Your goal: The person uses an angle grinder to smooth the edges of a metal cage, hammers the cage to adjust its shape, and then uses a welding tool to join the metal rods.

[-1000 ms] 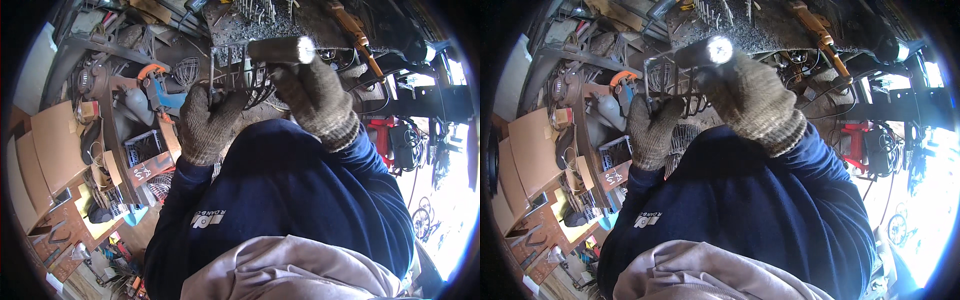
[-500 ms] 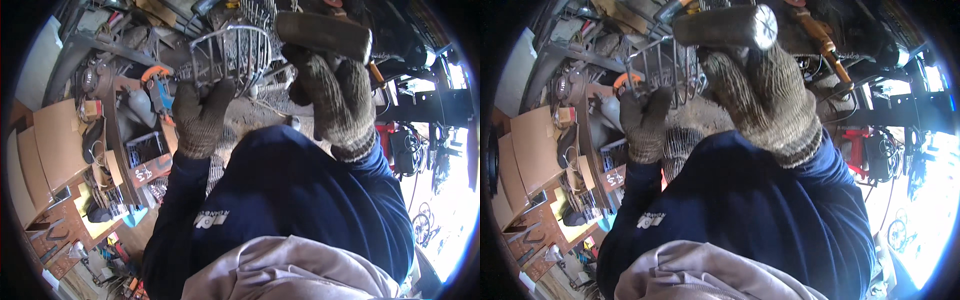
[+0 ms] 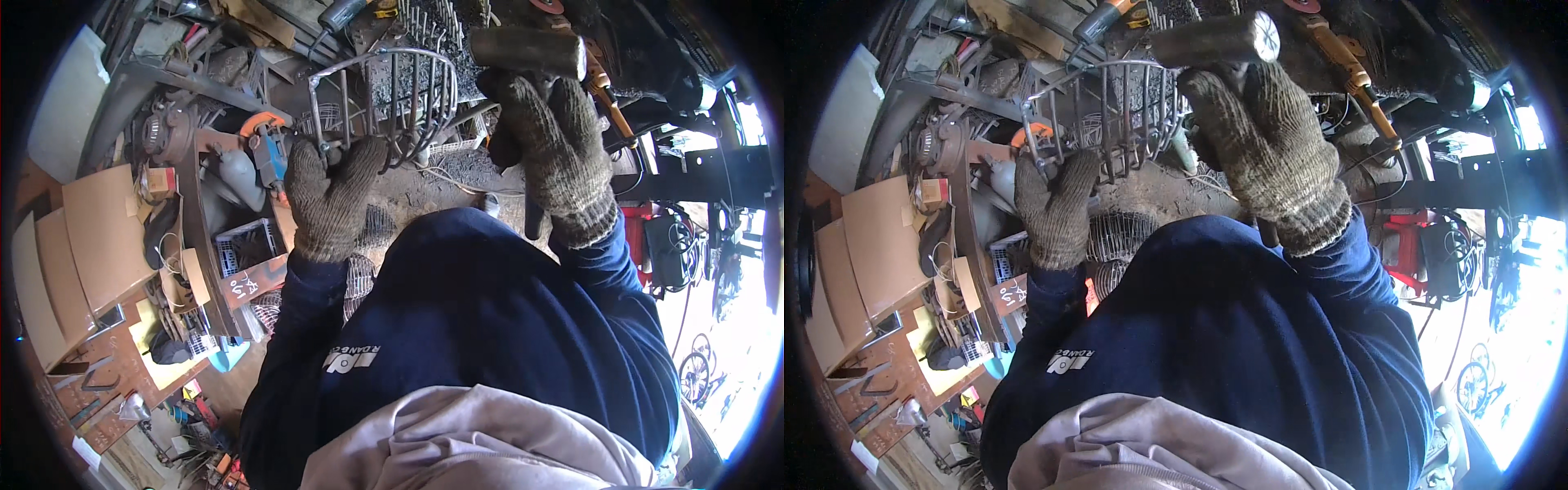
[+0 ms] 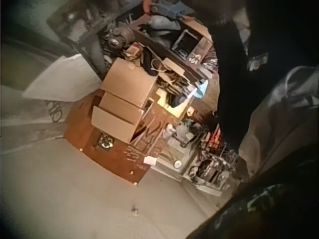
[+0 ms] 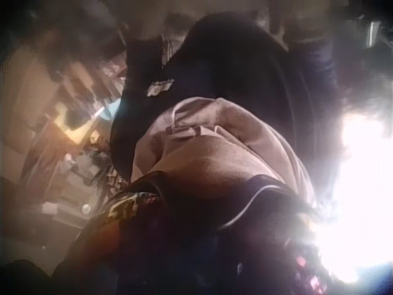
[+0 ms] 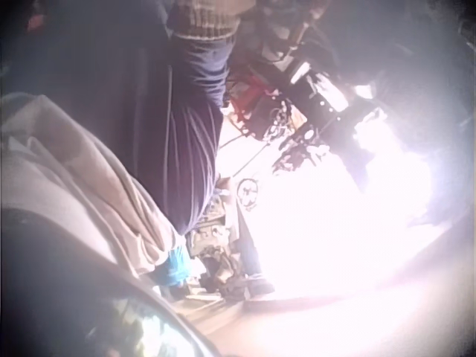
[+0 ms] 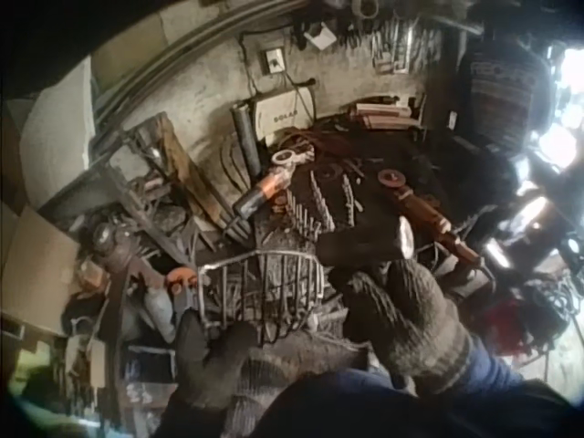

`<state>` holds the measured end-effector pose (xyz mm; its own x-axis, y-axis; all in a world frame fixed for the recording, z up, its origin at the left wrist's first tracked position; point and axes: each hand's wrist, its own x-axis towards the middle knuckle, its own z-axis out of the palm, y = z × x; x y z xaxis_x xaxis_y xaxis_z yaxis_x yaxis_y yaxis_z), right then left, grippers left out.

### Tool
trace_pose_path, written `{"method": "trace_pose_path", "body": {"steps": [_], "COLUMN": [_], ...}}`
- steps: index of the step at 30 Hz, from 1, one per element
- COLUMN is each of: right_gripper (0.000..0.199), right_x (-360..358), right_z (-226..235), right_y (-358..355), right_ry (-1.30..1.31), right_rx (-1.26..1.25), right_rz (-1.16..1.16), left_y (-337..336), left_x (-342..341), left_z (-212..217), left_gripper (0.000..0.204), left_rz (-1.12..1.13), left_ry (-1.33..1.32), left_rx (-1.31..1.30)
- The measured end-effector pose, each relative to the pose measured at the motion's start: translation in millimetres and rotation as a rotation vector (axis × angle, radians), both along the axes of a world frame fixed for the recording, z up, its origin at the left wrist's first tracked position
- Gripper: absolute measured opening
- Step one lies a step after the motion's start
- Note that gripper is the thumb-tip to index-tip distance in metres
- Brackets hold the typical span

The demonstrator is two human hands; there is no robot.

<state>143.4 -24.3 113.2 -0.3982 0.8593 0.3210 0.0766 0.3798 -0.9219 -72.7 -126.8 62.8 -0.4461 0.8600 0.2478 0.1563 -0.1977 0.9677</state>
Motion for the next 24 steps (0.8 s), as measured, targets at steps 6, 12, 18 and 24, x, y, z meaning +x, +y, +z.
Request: {"method": "trace_pose_path", "body": {"steps": [6, 12, 18, 24], "right_gripper": [0.037, 0.036, 0.035, 0.037], "right_x": [16, 24, 30, 36], "right_z": [-23, -46, -58, -63], "right_y": [4, 15, 15, 17], "right_ry": [-0.034, 0.082, 0.090, 0.069], "right_rx": [-0.157, -0.443, -0.461, -0.516], "right_rz": [-0.043, -0.170, -0.169, -0.124], "left_y": [-5, -11, -7, -10], "left_x": [8, 12, 17, 15], "left_z": [9, 7, 14, 11], "left_gripper": [0.039, 0.036, 0.037, 0.036], "left_rz": [0.061, -0.003, -0.062, -0.024], "left_ry": [-0.324, -0.386, -0.423, -0.404], "left_rx": [0.030, 0.108, 0.128, 0.088]}}
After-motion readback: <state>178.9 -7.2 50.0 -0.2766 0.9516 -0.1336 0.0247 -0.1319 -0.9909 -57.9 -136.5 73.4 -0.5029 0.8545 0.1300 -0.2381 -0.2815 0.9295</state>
